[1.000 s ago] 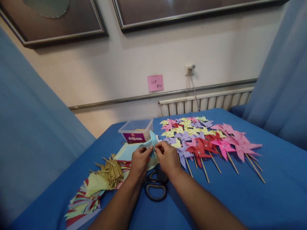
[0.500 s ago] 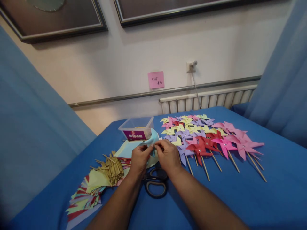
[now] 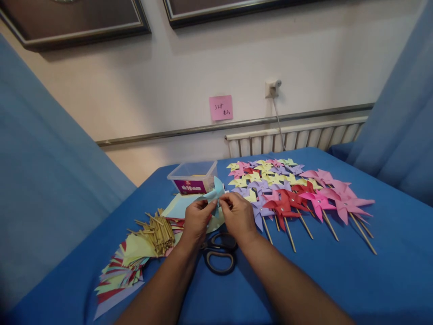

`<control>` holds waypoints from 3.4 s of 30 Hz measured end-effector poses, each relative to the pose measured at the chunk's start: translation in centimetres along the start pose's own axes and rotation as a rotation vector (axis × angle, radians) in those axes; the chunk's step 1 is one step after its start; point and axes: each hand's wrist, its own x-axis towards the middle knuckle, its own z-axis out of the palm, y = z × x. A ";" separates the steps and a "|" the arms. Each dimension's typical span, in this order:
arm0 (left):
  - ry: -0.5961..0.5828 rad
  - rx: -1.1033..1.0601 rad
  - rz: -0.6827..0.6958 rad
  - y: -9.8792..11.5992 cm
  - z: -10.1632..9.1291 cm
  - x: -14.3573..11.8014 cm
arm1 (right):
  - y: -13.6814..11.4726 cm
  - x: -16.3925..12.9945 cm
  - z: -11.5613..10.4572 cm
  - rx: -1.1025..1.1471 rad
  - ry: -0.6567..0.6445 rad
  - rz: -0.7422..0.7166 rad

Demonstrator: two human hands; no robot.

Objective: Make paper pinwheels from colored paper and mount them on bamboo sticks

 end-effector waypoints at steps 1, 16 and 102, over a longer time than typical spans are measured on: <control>0.006 0.003 -0.006 0.0 0.0 0.0 | 0.0 0.0 0.0 0.000 0.003 0.002; 0.001 -0.184 -0.116 0.5 0.5 -0.5 | -0.5 -0.2 -0.1 0.034 0.024 0.046; -0.037 -0.070 0.014 1.6 0.9 -1.2 | 0.8 1.0 -0.1 0.600 -0.156 0.278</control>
